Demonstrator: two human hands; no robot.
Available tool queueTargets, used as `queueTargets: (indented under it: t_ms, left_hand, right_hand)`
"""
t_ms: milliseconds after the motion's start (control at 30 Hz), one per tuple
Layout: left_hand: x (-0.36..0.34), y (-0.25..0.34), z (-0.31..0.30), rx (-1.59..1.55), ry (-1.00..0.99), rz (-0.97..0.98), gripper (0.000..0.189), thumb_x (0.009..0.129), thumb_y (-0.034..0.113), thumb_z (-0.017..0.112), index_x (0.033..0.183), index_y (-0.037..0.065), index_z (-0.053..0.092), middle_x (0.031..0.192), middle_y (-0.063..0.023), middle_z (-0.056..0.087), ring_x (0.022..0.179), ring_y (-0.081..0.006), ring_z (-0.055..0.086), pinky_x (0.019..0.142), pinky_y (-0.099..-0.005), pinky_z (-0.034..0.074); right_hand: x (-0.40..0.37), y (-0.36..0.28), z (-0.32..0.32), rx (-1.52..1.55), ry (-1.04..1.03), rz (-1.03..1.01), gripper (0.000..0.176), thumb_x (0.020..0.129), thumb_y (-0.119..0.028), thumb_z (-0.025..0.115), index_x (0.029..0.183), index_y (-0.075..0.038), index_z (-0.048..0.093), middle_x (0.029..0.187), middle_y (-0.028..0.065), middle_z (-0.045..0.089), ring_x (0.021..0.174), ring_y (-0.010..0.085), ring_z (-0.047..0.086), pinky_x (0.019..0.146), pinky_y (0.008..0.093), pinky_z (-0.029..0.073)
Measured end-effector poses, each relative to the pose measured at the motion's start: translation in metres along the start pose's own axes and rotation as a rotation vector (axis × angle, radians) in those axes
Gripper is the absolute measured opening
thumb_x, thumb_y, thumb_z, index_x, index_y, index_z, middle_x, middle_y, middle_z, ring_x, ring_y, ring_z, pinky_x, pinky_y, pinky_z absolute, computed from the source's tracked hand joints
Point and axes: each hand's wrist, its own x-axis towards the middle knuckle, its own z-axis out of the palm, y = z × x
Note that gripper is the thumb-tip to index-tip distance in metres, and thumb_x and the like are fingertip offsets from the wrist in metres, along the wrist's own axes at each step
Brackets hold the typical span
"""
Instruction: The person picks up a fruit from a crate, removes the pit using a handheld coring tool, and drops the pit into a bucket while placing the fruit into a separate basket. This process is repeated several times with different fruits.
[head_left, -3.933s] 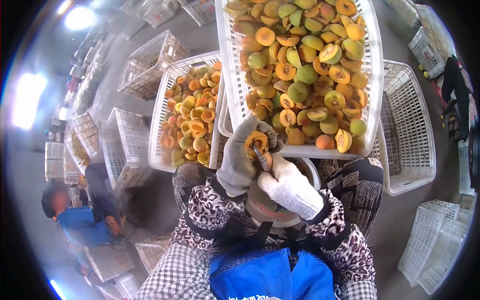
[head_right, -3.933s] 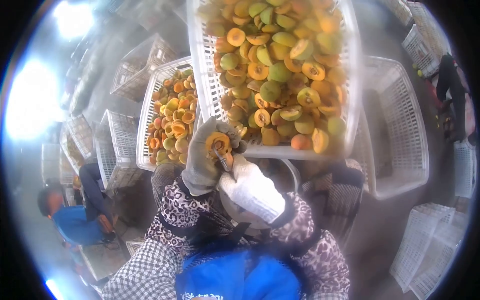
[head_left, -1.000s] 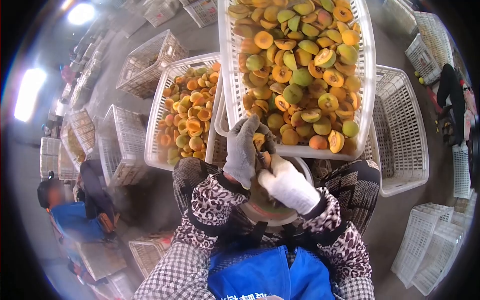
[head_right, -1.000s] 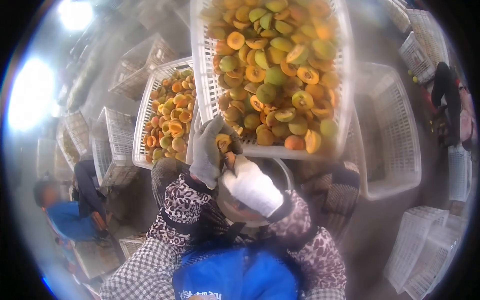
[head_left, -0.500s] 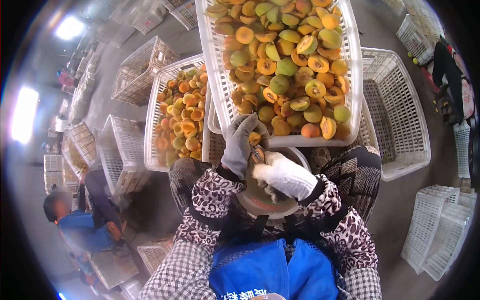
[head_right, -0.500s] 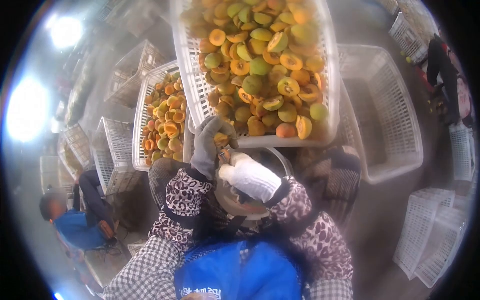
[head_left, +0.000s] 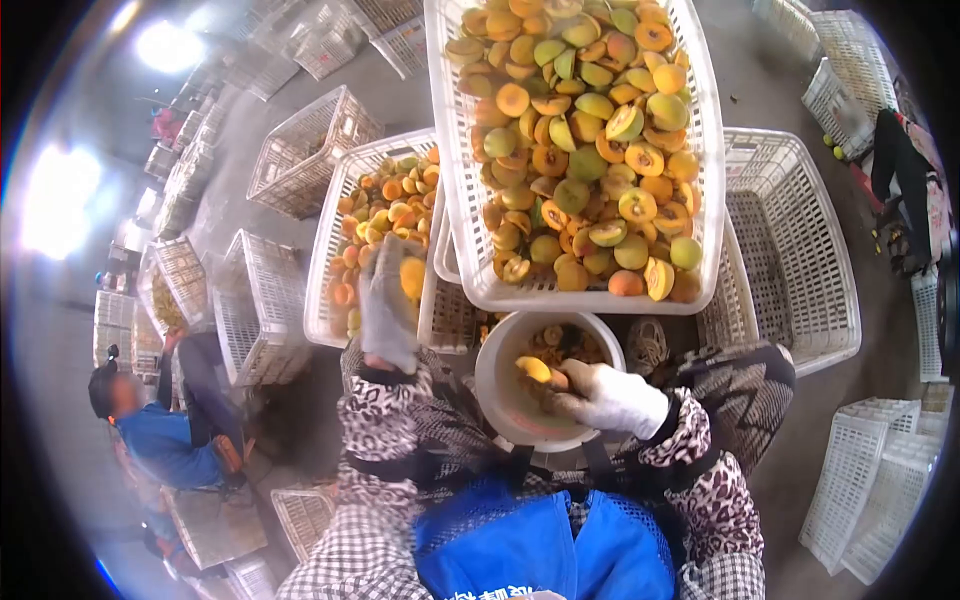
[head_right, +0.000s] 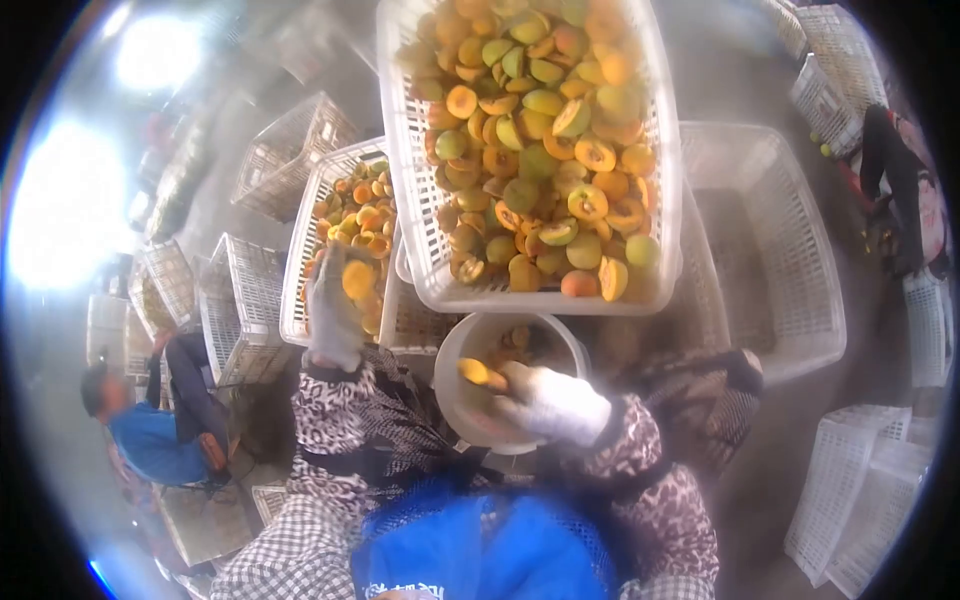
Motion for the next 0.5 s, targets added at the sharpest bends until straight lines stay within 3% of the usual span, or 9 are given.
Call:
queueTargets:
  t_ms: [33,67,133,200,267,333,400,433,500]
  left_hand:
    - [0.017,-0.017,-0.004,-0.176,0.275,-0.235,0.015,0.091,0.003,0.046,0.100,0.003,0.058,0.087,-0.0074,0.060,0.074,-0.0167,0.058,0.073,-0.0304,0.052]
    - [0.028,-0.029,-0.005,-0.176,0.273,-0.218,0.015,0.091,0.003,0.046,0.100,0.003,0.058,0.087,-0.0074,0.060,0.074,-0.0167,0.058,0.073,-0.0304,0.052]
    - [0.055,-0.051,-0.002,-0.574,0.079,0.011,0.015,0.093,0.003,0.049,0.106,0.001,0.056,0.101,-0.0067,0.061,0.085,-0.0130,0.058,0.075,-0.0252,0.050]
    - [0.065,-0.090,0.054,0.217,-0.141,0.243,0.022,0.089,0.013,0.053,0.107,0.001,0.058,0.098,-0.0136,0.062,0.085,-0.0241,0.061,0.074,-0.0362,0.051]
    - [0.072,-0.119,0.122,0.591,-0.316,0.264,0.031,0.085,0.022,0.058,0.107,0.001,0.060,0.095,-0.0205,0.063,0.085,-0.0352,0.063,0.074,-0.0471,0.051]
    - [0.050,-0.087,0.166,0.861,-0.230,0.176,0.054,0.081,0.024,0.060,0.129,0.003,0.045,0.094,-0.0192,0.062,0.085,-0.0387,0.061,0.075,-0.0476,0.050]
    - [0.043,-0.089,0.181,0.646,-0.172,-0.006,0.066,0.076,0.021,0.065,0.135,0.004,0.039,0.102,-0.0187,0.059,0.099,-0.0375,0.056,0.088,-0.0459,0.044]
    - [0.039,-0.087,0.184,0.585,-0.136,-0.043,0.066,0.076,0.020,0.065,0.135,0.004,0.039,0.105,-0.0196,0.058,0.101,-0.0379,0.055,0.088,-0.0459,0.043]
    - [0.031,-0.091,0.186,0.535,-0.109,-0.071,0.066,0.075,0.019,0.065,0.135,0.004,0.039,0.107,-0.0205,0.058,0.103,-0.0384,0.054,0.089,-0.0458,0.043]
  right_hand:
    - [-0.004,-0.007,0.003,-0.275,0.030,0.172,0.031,0.083,-0.029,0.060,0.095,-0.001,0.057,0.080,0.0225,0.064,0.074,0.0325,0.066,0.062,0.0423,0.051]
    - [-0.005,-0.013,0.006,-0.543,0.068,0.346,0.029,0.084,-0.029,0.060,0.095,-0.002,0.058,0.075,0.0214,0.064,0.069,0.0324,0.066,0.057,0.0444,0.052]
    - [-0.005,0.041,0.032,-0.576,0.292,0.230,0.025,0.084,-0.026,0.058,0.091,-0.002,0.058,0.058,0.0154,0.059,0.052,0.0312,0.063,0.047,0.0465,0.050]
    - [-0.002,0.066,0.032,-0.625,0.254,0.200,0.028,0.085,-0.028,0.057,0.092,-0.002,0.057,0.060,0.0162,0.060,0.053,0.0327,0.063,0.048,0.0470,0.050]
    - [-0.004,0.076,0.027,-0.671,0.247,0.235,0.030,0.085,-0.030,0.056,0.093,-0.001,0.056,0.062,0.0169,0.061,0.054,0.0342,0.063,0.049,0.0475,0.050]
    - [-0.010,0.077,0.023,-0.701,0.300,0.266,0.033,0.086,-0.032,0.056,0.094,0.000,0.054,0.064,0.0176,0.063,0.056,0.0358,0.063,0.050,0.0480,0.050]
    - [-0.009,0.071,0.020,-0.715,0.348,0.307,0.036,0.086,-0.034,0.055,0.094,0.001,0.053,0.066,0.0183,0.064,0.057,0.0373,0.064,0.051,0.0485,0.050]
    - [-0.006,0.064,0.014,-0.677,0.212,0.468,0.040,0.086,-0.037,0.056,0.098,0.000,0.051,0.072,0.0211,0.065,0.062,0.0384,0.065,0.056,0.0489,0.051]
    - [-0.015,0.032,0.013,-0.577,0.298,0.237,0.041,0.084,-0.037,0.059,0.103,-0.002,0.050,0.077,0.0223,0.066,0.067,0.0399,0.065,0.059,0.0489,0.052]
